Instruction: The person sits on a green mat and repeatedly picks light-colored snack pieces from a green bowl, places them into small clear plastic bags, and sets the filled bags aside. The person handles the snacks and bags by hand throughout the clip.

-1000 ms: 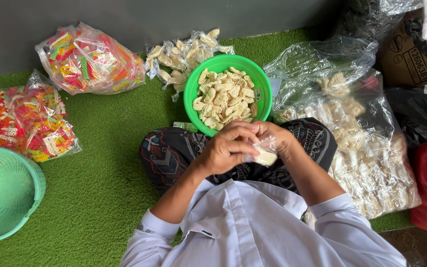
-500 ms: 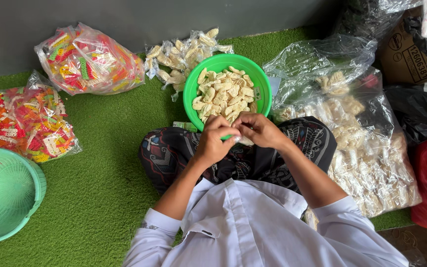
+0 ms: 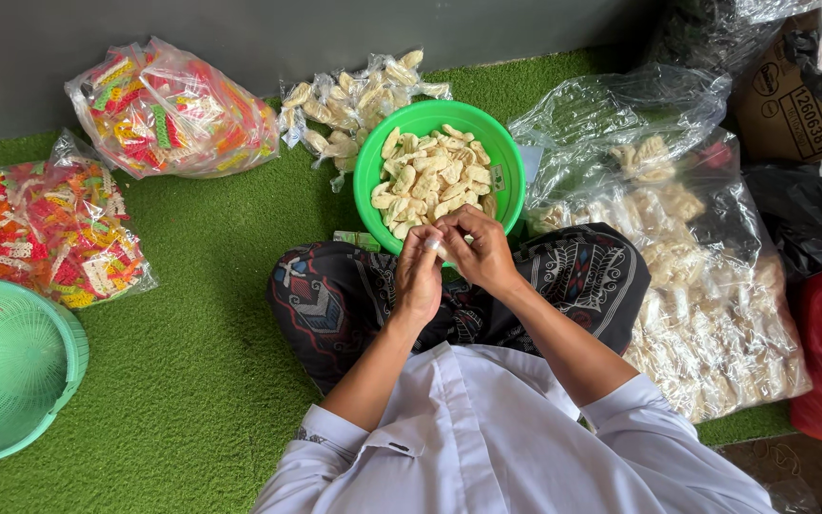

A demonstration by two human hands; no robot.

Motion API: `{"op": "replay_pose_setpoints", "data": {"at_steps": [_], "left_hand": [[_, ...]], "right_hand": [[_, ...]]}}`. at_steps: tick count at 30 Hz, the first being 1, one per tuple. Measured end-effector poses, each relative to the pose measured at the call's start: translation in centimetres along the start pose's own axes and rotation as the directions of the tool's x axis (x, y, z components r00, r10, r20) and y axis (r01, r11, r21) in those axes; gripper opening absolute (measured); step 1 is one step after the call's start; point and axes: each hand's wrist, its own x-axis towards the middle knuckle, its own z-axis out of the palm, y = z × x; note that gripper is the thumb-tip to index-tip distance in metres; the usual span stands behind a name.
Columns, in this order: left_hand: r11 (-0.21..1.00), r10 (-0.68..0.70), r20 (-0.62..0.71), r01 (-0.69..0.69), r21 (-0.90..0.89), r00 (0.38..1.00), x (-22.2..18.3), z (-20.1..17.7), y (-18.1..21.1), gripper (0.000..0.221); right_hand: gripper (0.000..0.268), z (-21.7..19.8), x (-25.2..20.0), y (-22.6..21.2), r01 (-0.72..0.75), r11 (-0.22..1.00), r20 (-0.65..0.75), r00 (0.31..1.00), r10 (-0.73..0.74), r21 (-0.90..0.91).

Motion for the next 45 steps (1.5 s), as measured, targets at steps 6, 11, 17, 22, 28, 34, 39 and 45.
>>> {"op": "replay_pose_setpoints", "data": {"at_steps": [6, 11, 17, 22, 28, 34, 39, 45], "left_hand": [[0.972, -0.194, -0.156, 0.169, -0.163, 0.968, 0.8, 0.1, 1.0, 0.011], [0.902, -0.427, -0.200, 0.399, -0.166, 0.882, 1.1, -2.0, 0.9, 0.016], [0.909, -0.140, -0.121, 0.176, 0.377, 0.983, 1.1, -2.7, 0.4, 0.011], [0.915, 0.074, -0.191, 0.009, 0.402, 0.979, 0.9, -0.6, -0.4, 0.011], [0.946, 0.098, -0.145, -0.047, 0.320, 0.985, 0.4, -0.4, -0.8, 0.010], [0.916, 0.152, -0.072, -0.113, 0.385, 0.986, 0.1, -1.3, -1.7, 0.007], [0.825, 0.167, 0.116, -0.203, 0.527, 0.979, 0.0, -2.3, -0.6, 0.004], [0.909, 0.025, -0.034, -0.008, 0.416, 0.999, 0.7, -2.2, 0.1, 0.014]], "right_hand": [[0.010, 0.4, 0.0, -0.7, 0.094, 0.991, 0.012, 0.996, -0.093, -0.097], [0.017, -0.5, -0.4, -0.7, 0.318, 0.878, 0.121, 0.948, -0.294, -0.357], [0.012, -0.5, -0.9, 0.6, 0.031, 0.986, 0.134, 0.991, -0.009, -0.162], [0.029, 0.4, -1.2, 0.6, -0.059, 0.996, 0.149, 0.986, 0.069, -0.070], [0.033, 0.7, -1.6, 0.0, 0.017, 0.994, 0.045, 0.999, -0.012, -0.108], [0.022, 0.7, -1.5, 1.2, -0.071, 0.996, 0.028, 0.997, 0.070, 0.054], [0.020, -0.5, -1.1, 2.1, -0.002, 1.000, 0.093, 0.996, 0.003, -0.014], [0.021, -1.3, -1.2, 1.8, 0.097, 0.994, 0.143, 0.986, -0.090, -0.042]]}}
